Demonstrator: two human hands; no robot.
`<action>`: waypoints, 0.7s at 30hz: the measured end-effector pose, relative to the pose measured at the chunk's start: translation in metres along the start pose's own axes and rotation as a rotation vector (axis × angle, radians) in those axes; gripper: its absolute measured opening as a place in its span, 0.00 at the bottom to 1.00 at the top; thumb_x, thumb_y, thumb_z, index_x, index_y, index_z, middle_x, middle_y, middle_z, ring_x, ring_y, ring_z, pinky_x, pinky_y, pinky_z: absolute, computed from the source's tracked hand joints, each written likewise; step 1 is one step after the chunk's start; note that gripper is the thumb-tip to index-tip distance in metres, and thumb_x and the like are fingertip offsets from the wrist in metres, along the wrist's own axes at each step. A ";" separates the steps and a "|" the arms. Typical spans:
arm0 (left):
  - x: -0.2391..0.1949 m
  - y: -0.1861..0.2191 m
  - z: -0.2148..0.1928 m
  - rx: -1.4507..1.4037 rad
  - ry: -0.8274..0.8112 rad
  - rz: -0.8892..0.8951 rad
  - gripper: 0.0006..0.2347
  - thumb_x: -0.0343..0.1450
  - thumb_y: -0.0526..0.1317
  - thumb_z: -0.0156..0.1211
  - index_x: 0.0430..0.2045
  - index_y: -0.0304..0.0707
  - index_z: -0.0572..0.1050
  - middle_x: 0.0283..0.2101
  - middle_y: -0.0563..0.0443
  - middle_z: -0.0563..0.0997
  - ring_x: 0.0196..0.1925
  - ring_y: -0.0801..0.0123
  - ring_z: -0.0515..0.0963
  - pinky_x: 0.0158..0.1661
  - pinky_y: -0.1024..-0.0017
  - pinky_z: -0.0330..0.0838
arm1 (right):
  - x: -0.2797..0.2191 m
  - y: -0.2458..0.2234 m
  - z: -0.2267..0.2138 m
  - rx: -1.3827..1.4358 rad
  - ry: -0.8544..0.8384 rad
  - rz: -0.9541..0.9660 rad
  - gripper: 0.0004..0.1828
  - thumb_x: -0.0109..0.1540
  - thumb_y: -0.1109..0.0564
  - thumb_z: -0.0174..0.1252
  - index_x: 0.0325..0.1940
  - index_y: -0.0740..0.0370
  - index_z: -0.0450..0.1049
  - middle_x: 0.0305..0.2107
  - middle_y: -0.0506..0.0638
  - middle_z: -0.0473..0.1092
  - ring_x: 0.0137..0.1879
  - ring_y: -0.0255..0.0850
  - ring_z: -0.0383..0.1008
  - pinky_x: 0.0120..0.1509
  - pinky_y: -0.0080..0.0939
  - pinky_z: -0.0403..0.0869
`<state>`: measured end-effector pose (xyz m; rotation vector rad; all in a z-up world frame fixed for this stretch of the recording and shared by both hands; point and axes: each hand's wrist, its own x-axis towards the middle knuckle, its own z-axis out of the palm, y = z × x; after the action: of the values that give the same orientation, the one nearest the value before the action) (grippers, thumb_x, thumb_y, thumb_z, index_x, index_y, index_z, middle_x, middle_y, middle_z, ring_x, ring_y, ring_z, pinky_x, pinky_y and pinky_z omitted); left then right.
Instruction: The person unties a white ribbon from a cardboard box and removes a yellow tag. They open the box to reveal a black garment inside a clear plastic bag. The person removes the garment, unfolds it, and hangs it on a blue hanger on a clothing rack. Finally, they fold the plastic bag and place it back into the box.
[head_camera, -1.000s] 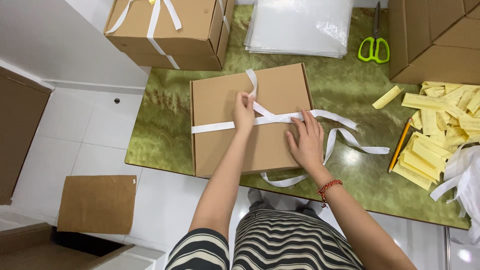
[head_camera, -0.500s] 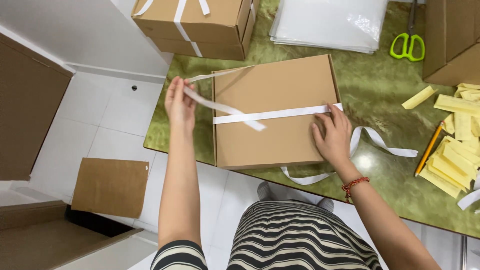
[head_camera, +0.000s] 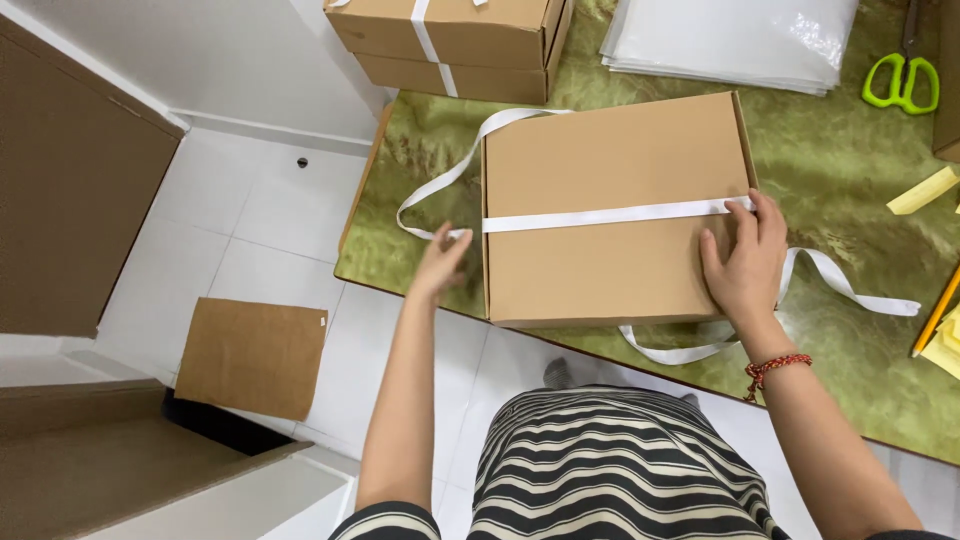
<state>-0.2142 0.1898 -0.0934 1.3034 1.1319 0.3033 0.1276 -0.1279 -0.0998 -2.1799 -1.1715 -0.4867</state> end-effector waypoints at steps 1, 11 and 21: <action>-0.010 0.012 0.011 0.004 -0.008 0.003 0.44 0.72 0.64 0.69 0.79 0.46 0.53 0.77 0.24 0.56 0.75 0.24 0.59 0.59 0.24 0.65 | 0.000 -0.010 -0.005 -0.006 0.005 0.006 0.29 0.65 0.61 0.71 0.69 0.63 0.71 0.69 0.60 0.62 0.76 0.64 0.61 0.75 0.65 0.62; -0.020 0.017 0.046 -0.131 -0.101 -0.231 0.47 0.65 0.63 0.66 0.78 0.45 0.51 0.77 0.40 0.63 0.74 0.46 0.67 0.66 0.46 0.67 | 0.014 0.000 -0.019 0.169 -0.314 0.769 0.38 0.65 0.44 0.64 0.77 0.54 0.62 0.67 0.60 0.66 0.72 0.60 0.64 0.69 0.65 0.64; -0.021 0.046 0.059 0.030 -0.020 -0.149 0.43 0.71 0.69 0.59 0.77 0.46 0.54 0.75 0.26 0.60 0.76 0.28 0.62 0.64 0.34 0.67 | 0.010 -0.013 -0.050 0.315 0.271 0.541 0.36 0.67 0.67 0.64 0.77 0.60 0.57 0.70 0.60 0.55 0.78 0.63 0.48 0.82 0.59 0.45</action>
<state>-0.1592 0.1535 -0.0521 1.2386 1.2133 0.1636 0.1201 -0.1492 -0.0519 -1.9682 -0.4469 -0.3190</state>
